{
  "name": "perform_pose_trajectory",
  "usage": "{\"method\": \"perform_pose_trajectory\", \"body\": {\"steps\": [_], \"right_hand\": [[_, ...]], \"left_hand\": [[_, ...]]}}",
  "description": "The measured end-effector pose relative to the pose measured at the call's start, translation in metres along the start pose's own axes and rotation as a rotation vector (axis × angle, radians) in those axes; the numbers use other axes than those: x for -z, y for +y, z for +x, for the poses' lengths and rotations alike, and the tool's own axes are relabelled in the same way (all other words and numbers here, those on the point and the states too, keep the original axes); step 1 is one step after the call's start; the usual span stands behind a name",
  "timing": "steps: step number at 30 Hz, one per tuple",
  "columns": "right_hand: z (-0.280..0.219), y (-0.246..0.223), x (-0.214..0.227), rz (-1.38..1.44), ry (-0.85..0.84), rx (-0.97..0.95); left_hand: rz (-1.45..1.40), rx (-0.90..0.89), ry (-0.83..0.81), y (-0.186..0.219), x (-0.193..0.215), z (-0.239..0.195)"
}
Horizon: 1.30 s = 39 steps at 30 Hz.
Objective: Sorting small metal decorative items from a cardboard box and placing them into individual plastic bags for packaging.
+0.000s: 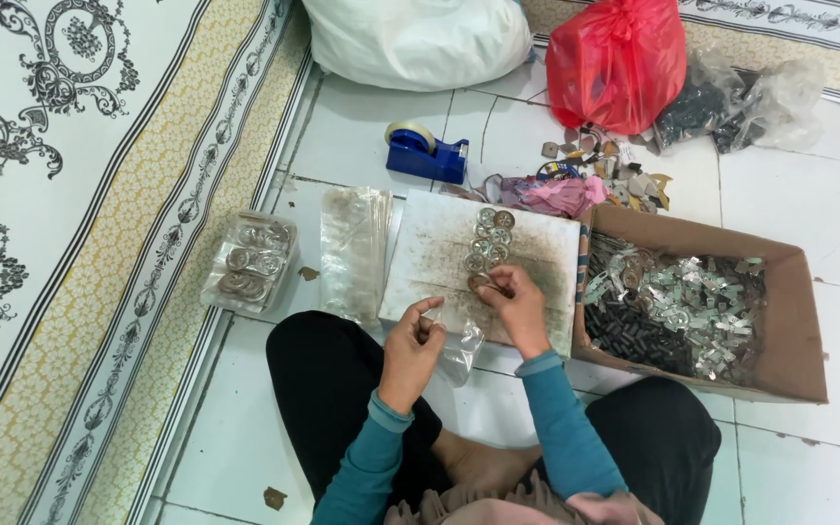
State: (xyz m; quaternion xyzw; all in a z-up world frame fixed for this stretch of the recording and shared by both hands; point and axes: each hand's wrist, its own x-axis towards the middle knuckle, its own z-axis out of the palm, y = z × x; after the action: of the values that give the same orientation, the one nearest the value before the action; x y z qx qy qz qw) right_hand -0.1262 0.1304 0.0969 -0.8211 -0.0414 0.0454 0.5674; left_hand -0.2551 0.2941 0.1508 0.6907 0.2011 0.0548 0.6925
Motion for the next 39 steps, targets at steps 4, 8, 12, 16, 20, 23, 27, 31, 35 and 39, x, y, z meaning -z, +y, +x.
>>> {"method": "perform_pose_trajectory", "body": {"steps": [4, 8, 12, 16, 20, 23, 27, 31, 35, 39], "right_hand": [[-0.056, -0.099, 0.030, 0.269, -0.002, -0.054], [-0.074, -0.089, 0.024, 0.008, 0.053, 0.227], [-0.080, -0.083, 0.017, -0.236, -0.015, 0.387], [-0.083, -0.100, 0.019, -0.224, -0.119, 0.382], [-0.082, -0.102, 0.019, -0.128, -0.257, 0.252], [-0.078, -0.101, 0.022, -0.115, -0.235, 0.247], [-0.061, -0.106, 0.032, -0.010, -0.200, 0.238], [-0.017, -0.085, 0.036, 0.242, -0.160, 0.141], [0.052, 0.008, 0.023, -0.194, 0.037, 0.107], [0.081, 0.052, 0.003, -0.724, -0.025, -0.025]], "left_hand": [[-0.011, 0.001, -0.007, 0.001, -0.006, 0.001], [-0.008, -0.032, -0.023, 0.000, -0.017, -0.001], [-0.004, -0.053, -0.016, 0.000, -0.019, -0.002], [-0.016, -0.059, -0.001, 0.007, -0.016, -0.005], [-0.033, -0.089, -0.014, 0.017, -0.015, -0.009], [0.004, -0.125, 0.004, 0.023, -0.011, -0.012], [0.118, -0.236, 0.019, 0.037, -0.003, -0.013], [0.193, -0.249, 0.009, 0.028, -0.002, 0.003], [0.225, -0.235, -0.008, 0.018, -0.003, 0.009], [0.206, -0.217, -0.043, 0.029, -0.005, 0.001]]}}
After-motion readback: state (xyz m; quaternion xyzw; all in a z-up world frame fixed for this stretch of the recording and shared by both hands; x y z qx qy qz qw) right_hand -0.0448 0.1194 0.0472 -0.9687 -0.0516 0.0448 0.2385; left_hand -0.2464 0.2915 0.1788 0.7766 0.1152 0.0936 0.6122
